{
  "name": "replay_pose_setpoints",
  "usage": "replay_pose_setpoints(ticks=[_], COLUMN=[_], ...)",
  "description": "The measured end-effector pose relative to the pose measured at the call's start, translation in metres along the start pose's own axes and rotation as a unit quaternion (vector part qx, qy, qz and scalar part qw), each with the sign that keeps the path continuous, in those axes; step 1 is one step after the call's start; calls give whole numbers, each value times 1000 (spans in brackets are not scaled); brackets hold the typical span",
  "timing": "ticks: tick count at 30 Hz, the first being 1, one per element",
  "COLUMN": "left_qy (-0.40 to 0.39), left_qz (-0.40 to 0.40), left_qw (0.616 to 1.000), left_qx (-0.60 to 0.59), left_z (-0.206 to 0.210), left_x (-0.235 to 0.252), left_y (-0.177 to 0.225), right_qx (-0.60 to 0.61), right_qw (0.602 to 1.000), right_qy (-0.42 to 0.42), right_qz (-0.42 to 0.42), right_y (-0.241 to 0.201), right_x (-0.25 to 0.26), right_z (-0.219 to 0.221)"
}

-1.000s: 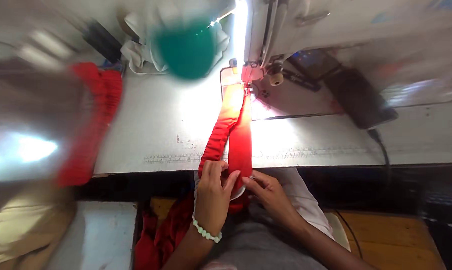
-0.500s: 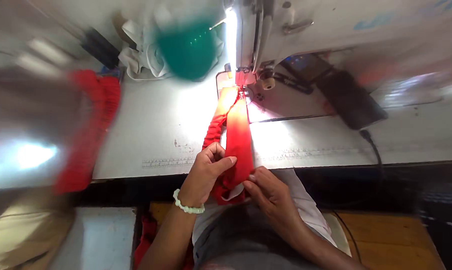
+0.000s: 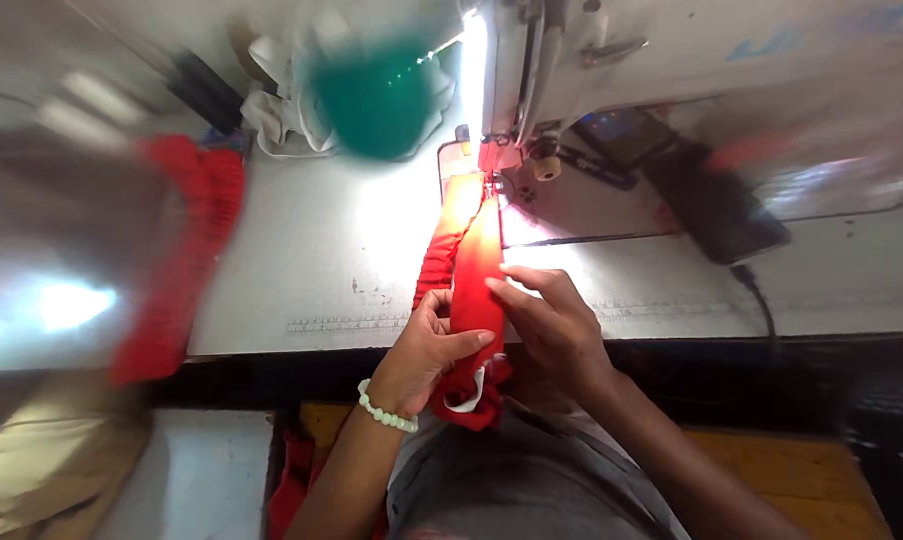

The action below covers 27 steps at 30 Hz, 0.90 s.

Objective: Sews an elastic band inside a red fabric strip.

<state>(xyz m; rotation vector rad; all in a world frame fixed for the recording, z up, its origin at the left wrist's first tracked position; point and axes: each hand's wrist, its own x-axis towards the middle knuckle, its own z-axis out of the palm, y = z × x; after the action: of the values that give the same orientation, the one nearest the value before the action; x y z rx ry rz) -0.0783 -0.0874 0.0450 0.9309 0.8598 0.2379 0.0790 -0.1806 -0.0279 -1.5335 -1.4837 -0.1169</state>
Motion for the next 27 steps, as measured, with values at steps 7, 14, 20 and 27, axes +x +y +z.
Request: replay_pose_setpoints(ticks=[7, 14, 20, 27], left_qy=[-43, 30, 74, 54], left_qz=[-12, 92, 396, 384], left_qw=[999, 949, 664, 592], left_qx=[-24, 300, 630, 707], left_z=[-3, -10, -24, -49], left_x=[2, 13, 90, 149], left_y=[0, 6, 24, 68], right_qx=[2, -30, -72, -82], right_qw=[992, 991, 989, 990], right_qy=[-18, -64, -78, -81], right_qz=[-121, -114, -100, -87], right_y=[14, 17, 9, 3], right_x=[17, 5, -2, -2], right_z=[-6, -3, 0, -2])
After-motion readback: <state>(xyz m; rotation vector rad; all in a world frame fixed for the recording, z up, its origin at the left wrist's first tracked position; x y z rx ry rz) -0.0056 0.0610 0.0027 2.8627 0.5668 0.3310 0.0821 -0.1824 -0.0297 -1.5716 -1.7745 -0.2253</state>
